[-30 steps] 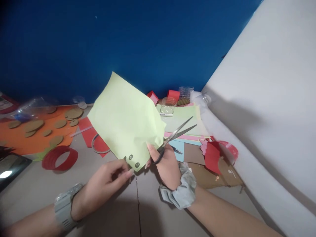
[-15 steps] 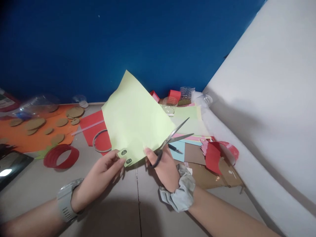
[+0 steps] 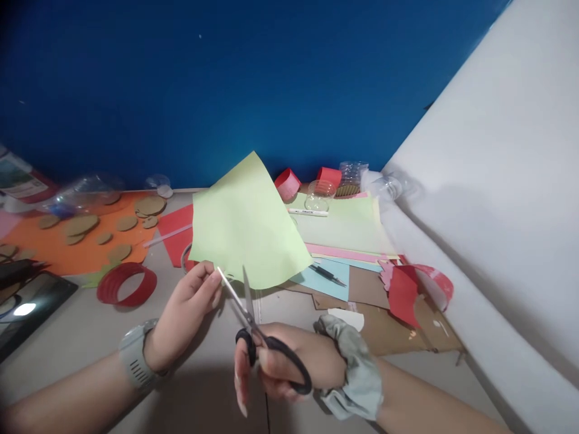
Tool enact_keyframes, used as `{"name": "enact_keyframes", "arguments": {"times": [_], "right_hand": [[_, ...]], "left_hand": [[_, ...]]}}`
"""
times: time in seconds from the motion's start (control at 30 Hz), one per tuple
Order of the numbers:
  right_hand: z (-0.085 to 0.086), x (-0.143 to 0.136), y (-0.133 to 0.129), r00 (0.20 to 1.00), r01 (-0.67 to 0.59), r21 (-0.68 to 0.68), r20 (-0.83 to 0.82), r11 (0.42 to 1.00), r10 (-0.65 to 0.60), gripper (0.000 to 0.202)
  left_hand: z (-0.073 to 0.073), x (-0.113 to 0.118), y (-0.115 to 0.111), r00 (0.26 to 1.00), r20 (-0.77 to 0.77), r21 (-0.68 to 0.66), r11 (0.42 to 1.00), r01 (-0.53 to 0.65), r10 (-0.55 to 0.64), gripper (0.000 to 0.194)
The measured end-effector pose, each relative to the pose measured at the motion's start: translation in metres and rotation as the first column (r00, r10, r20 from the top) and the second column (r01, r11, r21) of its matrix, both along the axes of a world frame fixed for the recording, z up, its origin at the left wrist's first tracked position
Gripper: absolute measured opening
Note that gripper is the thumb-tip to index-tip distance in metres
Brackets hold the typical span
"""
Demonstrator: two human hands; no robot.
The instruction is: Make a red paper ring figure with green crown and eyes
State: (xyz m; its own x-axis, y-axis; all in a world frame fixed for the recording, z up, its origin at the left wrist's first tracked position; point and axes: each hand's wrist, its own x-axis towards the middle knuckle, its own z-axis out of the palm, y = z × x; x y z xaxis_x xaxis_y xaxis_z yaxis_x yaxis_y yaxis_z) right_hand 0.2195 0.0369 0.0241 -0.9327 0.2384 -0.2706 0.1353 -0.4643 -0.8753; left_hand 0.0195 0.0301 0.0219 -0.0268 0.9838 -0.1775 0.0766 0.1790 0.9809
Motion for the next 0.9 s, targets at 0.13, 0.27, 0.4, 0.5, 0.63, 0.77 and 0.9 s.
{"name": "enact_keyframes", "arguments": {"times": [0.13,0.27,0.4,0.5,0.63,0.77,0.9], "right_hand": [[-0.01,0.003,0.001,0.994,-0.058,-0.181,-0.103,0.982,0.04,0.077],[-0.011,0.005,-0.003,0.985,-0.011,-0.348,-0.165,0.937,-0.05,0.075],[-0.004,0.002,-0.003,0.971,0.161,-0.334,-0.116,0.929,-0.21,0.067],[-0.003,0.0,-0.002,0.969,0.115,-0.383,-0.162,0.917,-0.189,0.064],[-0.001,0.006,-0.005,0.962,0.06,-0.534,-0.195,0.843,-0.192,0.067],[-0.004,0.021,-0.016,0.981,0.056,-0.6,-0.114,0.798,-0.155,0.064],[-0.012,0.032,-0.031,0.989,0.072,-0.596,-0.059,0.8,-0.133,0.064]], "left_hand": [[0.0,-0.001,0.001,0.998,0.059,-0.02,1.0,-0.015,0.016,0.033],[0.001,0.001,0.0,0.99,0.139,-0.058,0.998,-0.025,0.033,0.03],[0.003,0.002,0.0,0.982,0.187,-0.077,0.997,-0.016,0.03,0.029],[0.003,0.002,-0.002,0.986,0.166,-0.077,0.997,-0.01,0.023,0.03],[0.004,0.0,-0.006,0.996,0.093,-0.064,0.998,0.002,0.004,0.031],[0.007,0.0,-0.009,0.999,0.028,-0.064,0.998,0.021,-0.019,0.031],[0.011,0.0,-0.009,0.999,0.0,-0.071,0.997,0.041,-0.041,0.032]]}}
